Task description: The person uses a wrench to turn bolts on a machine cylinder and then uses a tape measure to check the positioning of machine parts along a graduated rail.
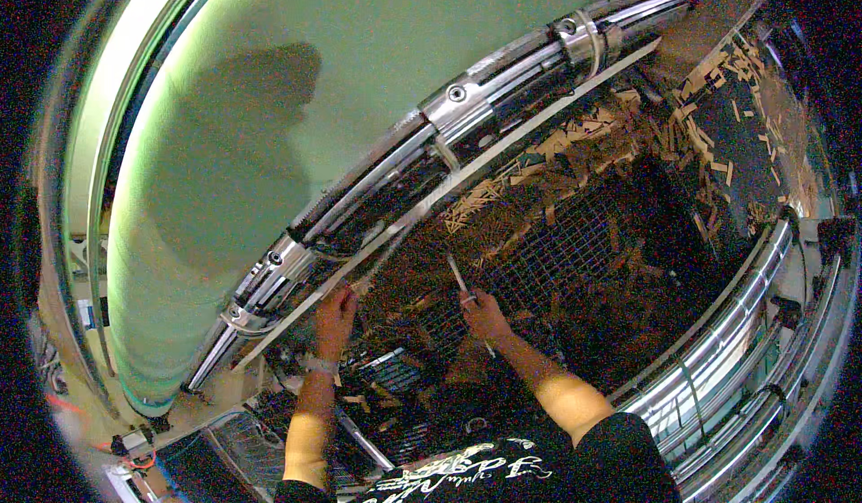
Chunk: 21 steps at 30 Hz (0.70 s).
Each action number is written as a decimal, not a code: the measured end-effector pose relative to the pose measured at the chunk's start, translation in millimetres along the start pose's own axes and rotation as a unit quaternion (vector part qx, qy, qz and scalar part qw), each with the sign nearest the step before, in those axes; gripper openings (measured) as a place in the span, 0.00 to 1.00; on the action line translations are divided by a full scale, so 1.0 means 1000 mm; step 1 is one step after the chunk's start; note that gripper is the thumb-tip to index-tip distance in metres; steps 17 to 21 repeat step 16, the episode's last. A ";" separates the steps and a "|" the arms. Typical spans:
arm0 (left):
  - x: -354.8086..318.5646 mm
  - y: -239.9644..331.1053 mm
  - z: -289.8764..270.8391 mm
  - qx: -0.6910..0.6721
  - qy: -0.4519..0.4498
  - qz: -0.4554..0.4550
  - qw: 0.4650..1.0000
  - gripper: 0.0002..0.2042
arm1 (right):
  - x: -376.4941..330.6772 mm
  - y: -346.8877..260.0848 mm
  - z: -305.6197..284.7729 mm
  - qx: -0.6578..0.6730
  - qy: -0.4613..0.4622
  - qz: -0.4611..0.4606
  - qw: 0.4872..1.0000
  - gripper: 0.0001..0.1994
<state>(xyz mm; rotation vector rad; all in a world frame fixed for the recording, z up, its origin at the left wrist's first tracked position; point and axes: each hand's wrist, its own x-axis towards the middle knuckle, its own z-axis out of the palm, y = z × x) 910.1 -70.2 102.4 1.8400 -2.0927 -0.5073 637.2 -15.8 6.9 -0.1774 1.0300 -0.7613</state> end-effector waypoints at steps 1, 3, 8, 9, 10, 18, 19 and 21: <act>-0.009 0.015 0.004 -0.008 -0.010 0.003 1.000 0.07 | -0.002 0.004 -0.020 0.036 -0.054 0.000 0.998 0.09; -0.030 0.045 0.010 -0.025 -0.031 -0.005 0.999 0.08 | -0.016 0.016 -0.055 0.021 -0.061 0.027 0.998 0.09; -0.088 0.093 0.049 0.017 -0.008 -0.006 1.000 0.08 | -0.086 -0.001 -0.098 -0.202 -0.011 -0.060 0.978 0.08; -0.094 0.099 0.057 -0.004 -0.007 0.013 1.000 0.09 | -0.105 -0.021 -0.105 -0.236 0.004 -0.071 0.969 0.09; -0.099 0.103 0.062 -0.019 -0.005 0.033 0.999 0.09 | -0.121 -0.039 -0.113 -0.257 0.014 -0.082 0.963 0.10; -0.117 0.085 0.100 -0.014 -0.204 -0.114 0.972 0.14 | -0.143 -0.141 -0.173 -0.306 0.150 -0.086 0.936 0.12; -0.117 0.085 0.100 -0.014 -0.204 -0.114 0.972 0.14 | -0.143 -0.141 -0.173 -0.306 0.150 -0.086 0.936 0.12; -0.117 0.085 0.100 -0.014 -0.204 -0.114 0.972 0.14 | -0.143 -0.141 -0.173 -0.306 0.150 -0.086 0.936 0.12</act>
